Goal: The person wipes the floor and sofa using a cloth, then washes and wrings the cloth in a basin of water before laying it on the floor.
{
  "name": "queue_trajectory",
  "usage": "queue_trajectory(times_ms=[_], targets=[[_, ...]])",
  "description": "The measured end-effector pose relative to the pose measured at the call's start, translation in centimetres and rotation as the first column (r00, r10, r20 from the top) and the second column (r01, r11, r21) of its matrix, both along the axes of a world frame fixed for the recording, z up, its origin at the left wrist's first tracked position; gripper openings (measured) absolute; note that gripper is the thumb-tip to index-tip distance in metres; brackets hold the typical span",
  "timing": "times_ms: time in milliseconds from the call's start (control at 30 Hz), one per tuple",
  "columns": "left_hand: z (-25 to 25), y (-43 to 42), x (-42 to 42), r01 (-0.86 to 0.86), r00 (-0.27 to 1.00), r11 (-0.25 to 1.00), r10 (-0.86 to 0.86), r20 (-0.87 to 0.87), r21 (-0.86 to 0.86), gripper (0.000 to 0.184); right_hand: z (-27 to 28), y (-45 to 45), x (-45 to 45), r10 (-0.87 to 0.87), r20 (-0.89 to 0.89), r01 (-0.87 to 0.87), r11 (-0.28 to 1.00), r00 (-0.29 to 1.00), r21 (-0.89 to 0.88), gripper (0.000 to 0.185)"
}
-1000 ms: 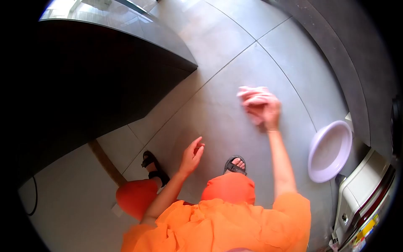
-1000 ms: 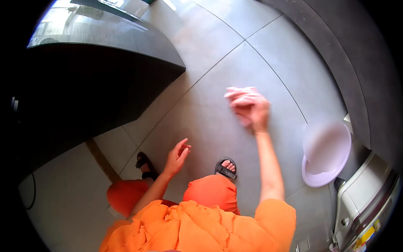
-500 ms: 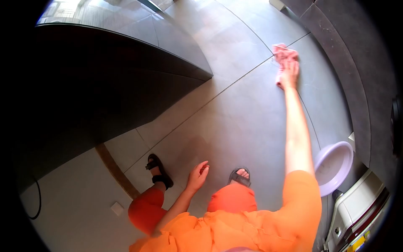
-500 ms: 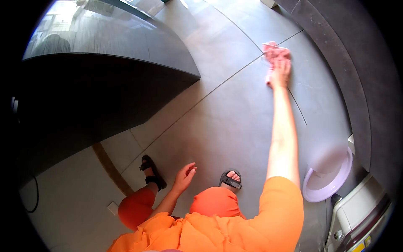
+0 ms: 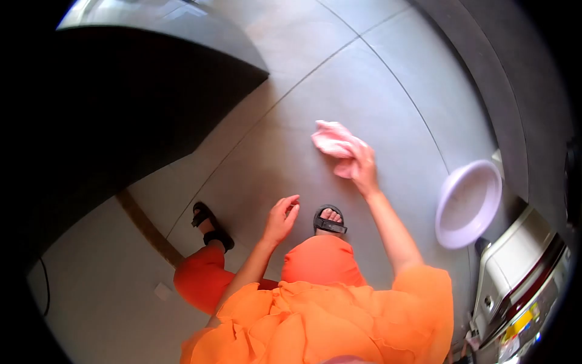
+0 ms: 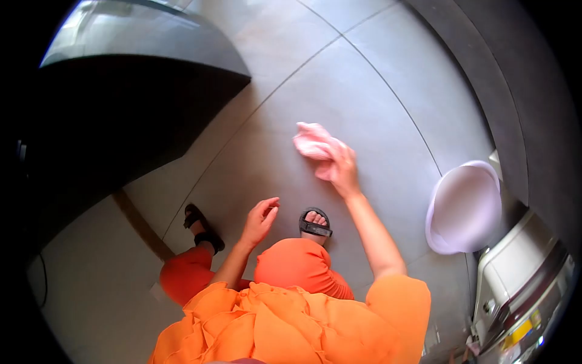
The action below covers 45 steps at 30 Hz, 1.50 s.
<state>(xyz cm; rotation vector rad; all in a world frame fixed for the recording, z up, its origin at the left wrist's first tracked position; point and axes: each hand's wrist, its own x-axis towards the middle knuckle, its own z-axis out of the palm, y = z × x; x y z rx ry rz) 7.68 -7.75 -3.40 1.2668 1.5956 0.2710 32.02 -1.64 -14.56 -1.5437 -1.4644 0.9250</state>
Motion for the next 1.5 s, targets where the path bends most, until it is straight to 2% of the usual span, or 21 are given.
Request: queue_trajectory(times_ms=[67,167,200,267,333,433,567,633,767,800,867,933,967,1000,1033,1067,1133,1200,1267,1367,1500], targets=[[-0.3,0.6,1.3,0.011,1.000,1.000,-0.011,-0.009,-0.017,0.026,-0.3,-4.6,5.5,-0.250,0.005,0.250,0.966,0.968,-0.061,0.048],[-0.6,0.6,2.6,0.050,0.998,0.998,-0.052,-0.031,-0.047,0.027,-5.4,-10.9,12.9,-0.565,0.331,0.601,0.799,0.756,-0.011,0.046],[-0.3,0.9,2.5,0.067,0.997,0.997,-0.069,-0.039,-0.046,0.027,-5.8,-10.8,14.0,-0.580,0.434,0.638,0.770,0.689,0.015,0.045],[0.7,3.0,0.6,0.062,0.997,0.995,-0.065,-0.044,-0.081,0.027,-7.3,-7.2,13.3,-0.372,0.782,0.577,0.817,0.499,0.020,0.048],[1.3,4.2,-0.9,0.064,0.998,0.990,-0.067,-0.022,-0.128,0.028,-7.3,-2.9,12.7,-0.382,0.794,0.515,0.851,0.474,0.101,0.048],[-0.1,-0.2,-1.5,0.006,0.998,0.998,-0.009,-0.056,-0.063,0.028,-9.3,2.6,10.2,-0.413,0.732,0.377,0.898,0.542,0.227,0.048],[2.3,-3.0,-4.3,-0.077,0.990,0.997,0.077,-0.116,0.007,0.028,-8.8,10.0,-0.3,-0.401,0.649,0.270,0.916,0.646,0.297,0.045],[3.7,-2.8,-5.7,-0.138,0.982,0.990,0.140,-0.125,0.021,0.028,-6.1,10.8,-7.5,-0.287,0.589,0.167,0.954,0.755,0.251,0.049],[7.4,-0.7,-7.3,-0.074,0.994,0.994,0.080,-0.076,0.074,0.028,-2.7,6.4,-19.6,0.215,0.518,-0.252,0.968,0.828,0.001,0.061],[9.3,-0.5,-7.7,-0.041,0.993,0.995,0.050,-0.106,0.092,0.028,-4.1,4.7,-22.3,0.248,0.464,-0.308,0.950,0.851,0.058,0.064],[13.3,-0.9,-8.1,0.027,0.986,0.992,-0.006,-0.167,0.122,0.029,-0.4,3.9,-23.5,0.354,0.211,-0.387,0.912,0.911,0.140,0.059],[17.4,-1.8,-9.7,0.067,0.971,0.981,-0.022,-0.238,0.181,0.030,-2.0,5.0,-23.6,0.367,-0.215,-0.344,0.929,0.905,0.134,0.053],[19.9,-2.0,-10.7,0.076,0.959,0.980,-0.021,-0.282,0.185,0.031,3.6,6.7,-22.6,0.301,-0.444,-0.322,0.946,0.844,0.030,0.044],[21.8,-2.9,-12.4,0.085,0.945,0.979,-0.020,-0.325,0.188,0.032,3.4,7.2,-22.8,0.201,-0.284,-0.140,0.965,0.937,0.222,0.035],[22.8,-4.6,-14.4,0.076,0.932,0.980,-0.003,-0.362,0.186,0.032,-0.5,7.2,-21.8,0.081,-0.144,-0.053,0.981,0.986,0.188,0.031],[23.8,-6.2,-16.5,0.066,0.918,0.980,0.013,-0.397,0.185,0.033,2.5,7.7,-20.5,0.023,-0.239,0.004,0.994,0.971,0.113,0.029],[26.5,-8.2,-19.5,-0.075,0.912,0.968,0.164,-0.376,0.240,0.032,1.3,8.4,-18.6,-0.181,-0.049,0.185,0.978,0.982,0.097,0.030],[27.5,-10.1,-22.1,-0.139,0.896,0.943,0.250,-0.366,0.303,0.032,-0.9,9.5,-16.9,-0.197,0.182,0.187,0.980,0.963,0.073,0.042],[27.5,-11.9,-24.9,-0.125,0.886,0.918,0.274,-0.375,0.376,0.031,-4.2,10.0,-16.4,-0.077,0.397,0.091,0.996,0.915,-0.017,0.050],[27.7,-13.6,-26.9,-0.019,0.920,0.940,0.150,-0.362,0.340,0.031,-4.5,8.8,-20.0,0.111,0.692,0.031,0.981,0.714,-0.190,0.056],[29.1,-17.7,-29.8,0.169,0.947,0.932,-0.063,-0.314,0.321,0.036,-8.9,7.3,-26.9,0.120,0.767,-0.192,0.981,0.631,0.005,0.061]])
